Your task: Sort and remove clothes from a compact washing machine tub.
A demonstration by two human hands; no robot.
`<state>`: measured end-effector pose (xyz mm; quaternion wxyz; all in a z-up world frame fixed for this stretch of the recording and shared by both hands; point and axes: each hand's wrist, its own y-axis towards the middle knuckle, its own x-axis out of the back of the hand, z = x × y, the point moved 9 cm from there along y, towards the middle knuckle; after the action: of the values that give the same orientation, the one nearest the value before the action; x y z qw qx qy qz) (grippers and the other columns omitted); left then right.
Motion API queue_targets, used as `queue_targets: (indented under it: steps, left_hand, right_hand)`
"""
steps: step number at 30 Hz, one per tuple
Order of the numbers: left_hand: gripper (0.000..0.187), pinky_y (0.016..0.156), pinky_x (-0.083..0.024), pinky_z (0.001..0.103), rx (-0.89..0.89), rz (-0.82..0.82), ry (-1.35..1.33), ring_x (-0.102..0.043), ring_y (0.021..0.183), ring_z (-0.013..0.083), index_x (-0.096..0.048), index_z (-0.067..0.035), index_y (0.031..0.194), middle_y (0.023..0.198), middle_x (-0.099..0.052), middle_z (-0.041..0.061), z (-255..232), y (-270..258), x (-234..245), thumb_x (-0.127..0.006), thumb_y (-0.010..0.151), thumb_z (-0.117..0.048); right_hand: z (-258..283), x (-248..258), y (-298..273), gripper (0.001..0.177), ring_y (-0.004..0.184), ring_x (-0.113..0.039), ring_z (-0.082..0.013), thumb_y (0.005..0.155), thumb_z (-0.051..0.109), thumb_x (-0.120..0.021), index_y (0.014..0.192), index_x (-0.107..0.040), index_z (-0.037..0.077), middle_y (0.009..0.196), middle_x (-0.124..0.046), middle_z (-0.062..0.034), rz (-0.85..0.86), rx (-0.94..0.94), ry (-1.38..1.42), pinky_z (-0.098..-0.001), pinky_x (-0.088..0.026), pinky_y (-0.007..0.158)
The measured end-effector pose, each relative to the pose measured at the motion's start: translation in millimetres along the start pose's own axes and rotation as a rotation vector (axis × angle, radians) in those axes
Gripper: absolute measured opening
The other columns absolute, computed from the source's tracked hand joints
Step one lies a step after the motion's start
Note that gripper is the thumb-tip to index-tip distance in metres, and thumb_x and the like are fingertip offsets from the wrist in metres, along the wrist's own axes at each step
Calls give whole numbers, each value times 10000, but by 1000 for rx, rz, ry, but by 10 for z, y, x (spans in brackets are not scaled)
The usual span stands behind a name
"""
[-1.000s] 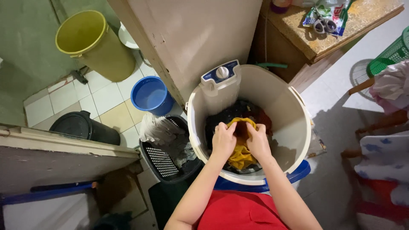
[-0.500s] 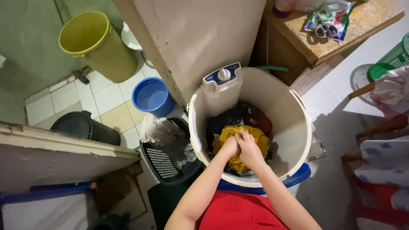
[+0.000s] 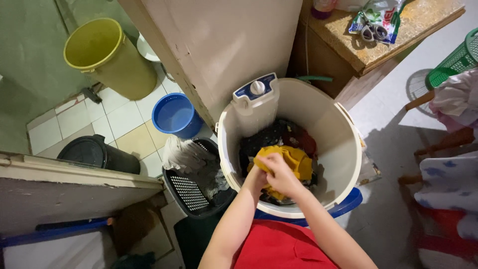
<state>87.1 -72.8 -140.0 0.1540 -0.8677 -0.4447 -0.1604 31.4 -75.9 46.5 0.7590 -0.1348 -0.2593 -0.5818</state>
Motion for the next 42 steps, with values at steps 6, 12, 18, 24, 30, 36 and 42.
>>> queue_targets:
  steps: [6,12,18,24,30,36,42]
  left_hand:
    - [376,972,-506,404,-73,-79,236,-628,1171,319,-648,-122,1279,1284,-677,122,-330,-267,254,-564,945,-274]
    - [373,968,-503,402,-145,-155,478,-635,1165,308,-672,-120,1262,1265,-691,113,-180,-288,280,-578,938,-280]
    - [371,965,-500,399,-211,-236,723,-642,1158,298,-695,-118,1244,1246,-704,104,588,-132,60,-592,930,-286]
    - [381,937,-516,390,-102,-221,550,-658,1119,285,-695,-99,1245,1227,-714,108,-112,-459,494,-624,906,-259]
    - [398,903,-535,380,7,-189,347,-677,1072,270,-694,-75,1245,1204,-727,113,-289,-538,705,-662,878,-226]
    - [420,870,-555,370,115,-153,139,-695,1026,254,-694,-52,1245,1181,-739,117,-411,-585,895,-701,850,-193]
    - [447,836,-574,359,212,-107,-75,-714,979,238,-694,-29,1246,1159,-752,122,-351,-533,985,-740,822,-161]
  right_hand:
    - [-1114,444,-92,508,1252,-566,-291,868,-76,-587,1340,-652,100,1311,-597,-155,-446,-155,-13,-342,-484,1047]
    - [-1858,-128,-156,445,1149,-636,-172,940,3,-533,1370,-613,87,1278,-691,-64,-238,-550,588,-296,-491,983]
    - [-2531,-568,-329,134,829,-599,-150,1039,120,-594,1150,-650,73,940,-658,-15,-358,-733,695,-331,-495,736]
    - [-2225,-495,-418,125,946,-637,-177,1049,163,-526,1156,-579,125,1037,-665,-15,-559,-752,1261,-373,-538,839]
    - [-1884,-177,-337,207,1047,-664,-211,1039,192,-449,1175,-594,140,1144,-680,-27,-599,-679,1394,-402,-526,941]
    - [-2132,-238,-278,206,1087,-613,-220,1067,201,-488,1221,-581,100,1169,-645,-64,-463,-656,1273,-396,-514,952]
    - [-1734,-67,-171,374,1109,-645,-157,917,190,-677,1279,-610,128,1184,-698,-1,-211,-618,915,-343,-518,948]
